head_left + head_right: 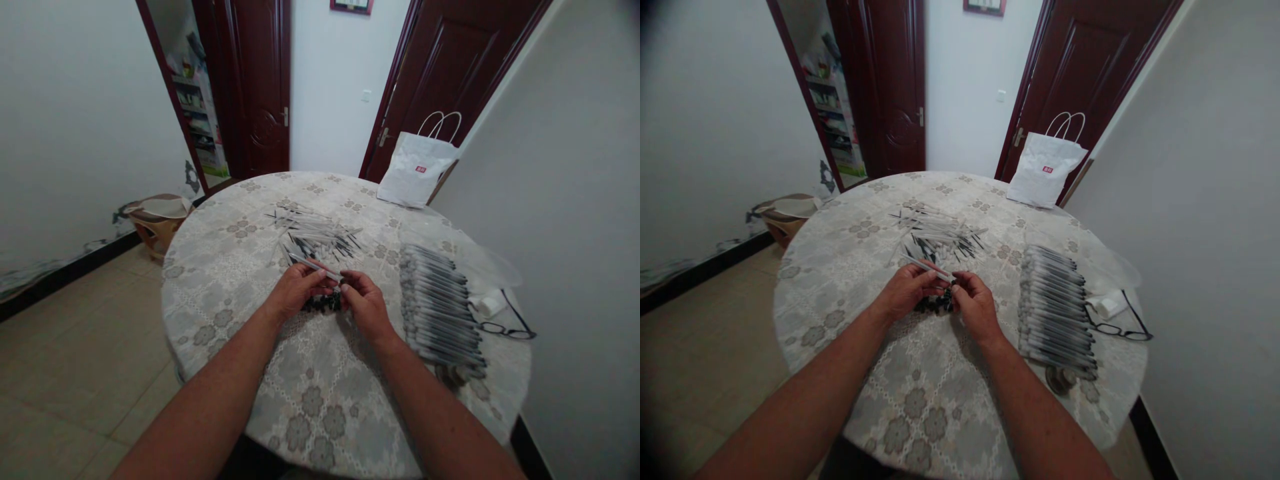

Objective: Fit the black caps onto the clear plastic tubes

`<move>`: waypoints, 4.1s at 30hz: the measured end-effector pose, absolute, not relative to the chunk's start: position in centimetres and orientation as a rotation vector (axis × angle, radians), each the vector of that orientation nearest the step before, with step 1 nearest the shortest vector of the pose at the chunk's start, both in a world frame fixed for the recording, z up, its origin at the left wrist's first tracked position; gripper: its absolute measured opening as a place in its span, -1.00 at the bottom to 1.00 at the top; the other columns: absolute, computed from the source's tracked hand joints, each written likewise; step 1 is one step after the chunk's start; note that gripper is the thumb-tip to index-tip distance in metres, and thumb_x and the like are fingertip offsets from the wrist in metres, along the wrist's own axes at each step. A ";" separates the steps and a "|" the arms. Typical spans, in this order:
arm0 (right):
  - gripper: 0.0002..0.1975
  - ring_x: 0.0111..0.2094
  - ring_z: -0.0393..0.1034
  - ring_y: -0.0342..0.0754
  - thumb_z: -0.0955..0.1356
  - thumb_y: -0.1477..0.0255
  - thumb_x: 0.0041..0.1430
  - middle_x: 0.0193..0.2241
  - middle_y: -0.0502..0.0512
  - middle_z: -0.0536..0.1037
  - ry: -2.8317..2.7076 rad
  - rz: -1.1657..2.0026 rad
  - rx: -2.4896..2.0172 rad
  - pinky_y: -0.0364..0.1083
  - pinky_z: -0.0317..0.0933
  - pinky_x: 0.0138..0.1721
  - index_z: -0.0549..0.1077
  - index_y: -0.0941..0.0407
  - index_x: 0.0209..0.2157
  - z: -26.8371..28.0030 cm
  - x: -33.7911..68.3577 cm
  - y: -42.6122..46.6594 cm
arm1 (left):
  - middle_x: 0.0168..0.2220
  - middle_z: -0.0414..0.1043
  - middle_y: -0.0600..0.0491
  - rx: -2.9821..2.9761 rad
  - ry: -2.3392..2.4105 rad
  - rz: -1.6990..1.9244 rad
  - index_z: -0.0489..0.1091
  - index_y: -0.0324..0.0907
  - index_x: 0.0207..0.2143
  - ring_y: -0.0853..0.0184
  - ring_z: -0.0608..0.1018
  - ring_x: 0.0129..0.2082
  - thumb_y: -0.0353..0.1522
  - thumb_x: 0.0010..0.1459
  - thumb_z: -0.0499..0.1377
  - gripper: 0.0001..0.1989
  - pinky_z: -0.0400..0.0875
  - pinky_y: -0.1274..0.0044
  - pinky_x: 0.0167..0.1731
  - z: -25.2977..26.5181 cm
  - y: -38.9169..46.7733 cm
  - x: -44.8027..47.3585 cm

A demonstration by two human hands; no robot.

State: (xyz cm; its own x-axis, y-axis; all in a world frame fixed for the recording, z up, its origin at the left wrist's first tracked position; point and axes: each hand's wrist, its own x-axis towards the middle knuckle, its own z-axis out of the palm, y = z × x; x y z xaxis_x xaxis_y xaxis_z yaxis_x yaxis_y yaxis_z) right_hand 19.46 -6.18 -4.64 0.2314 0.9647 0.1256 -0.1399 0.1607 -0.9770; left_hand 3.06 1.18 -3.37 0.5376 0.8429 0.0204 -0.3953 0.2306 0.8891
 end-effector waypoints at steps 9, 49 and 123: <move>-0.68 -0.51 0.38 -0.17 0.52 0.26 0.01 -0.29 0.02 0.60 -0.818 1.081 -1.059 -0.20 0.25 -0.61 0.47 0.06 -0.23 -4.6 19.6 -5.9 | -0.23 0.61 -0.12 0.952 0.518 0.932 0.46 -0.25 -0.23 0.22 0.67 -0.26 -0.30 0.07 0.40 -0.71 0.59 0.44 -0.27 -3.0 1.2 2.8; -0.74 -0.30 0.38 -0.07 0.24 0.33 0.40 -0.36 0.06 0.51 -1.598 0.212 -1.374 -0.11 0.22 -0.21 0.50 0.10 -0.30 -3.2 19.7 -6.9 | -0.33 0.62 -0.02 1.071 0.647 0.861 0.47 -0.22 -0.21 0.22 0.67 -0.35 -0.24 0.02 0.43 -0.65 0.57 0.34 -0.18 -3.4 1.5 2.8; -0.74 -0.22 0.48 0.03 0.26 0.34 0.33 -0.21 0.16 0.62 -1.662 0.215 -1.427 -0.04 0.28 -0.13 0.53 0.10 -0.09 -2.8 20.6 -7.3 | -0.41 0.57 -0.01 1.547 0.750 0.878 0.56 -0.21 -0.27 0.30 0.56 -0.46 -0.10 0.16 0.27 -0.66 0.45 0.49 -0.38 -2.3 0.5 2.6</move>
State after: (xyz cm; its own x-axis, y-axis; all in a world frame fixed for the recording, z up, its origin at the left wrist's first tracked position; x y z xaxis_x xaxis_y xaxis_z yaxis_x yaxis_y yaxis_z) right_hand 20.56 -7.35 -2.84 0.0789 0.8569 0.5094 0.6988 0.3169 -0.6413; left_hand 2.58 0.53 -2.35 0.5164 0.8465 0.1295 -0.0049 -0.1483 0.9889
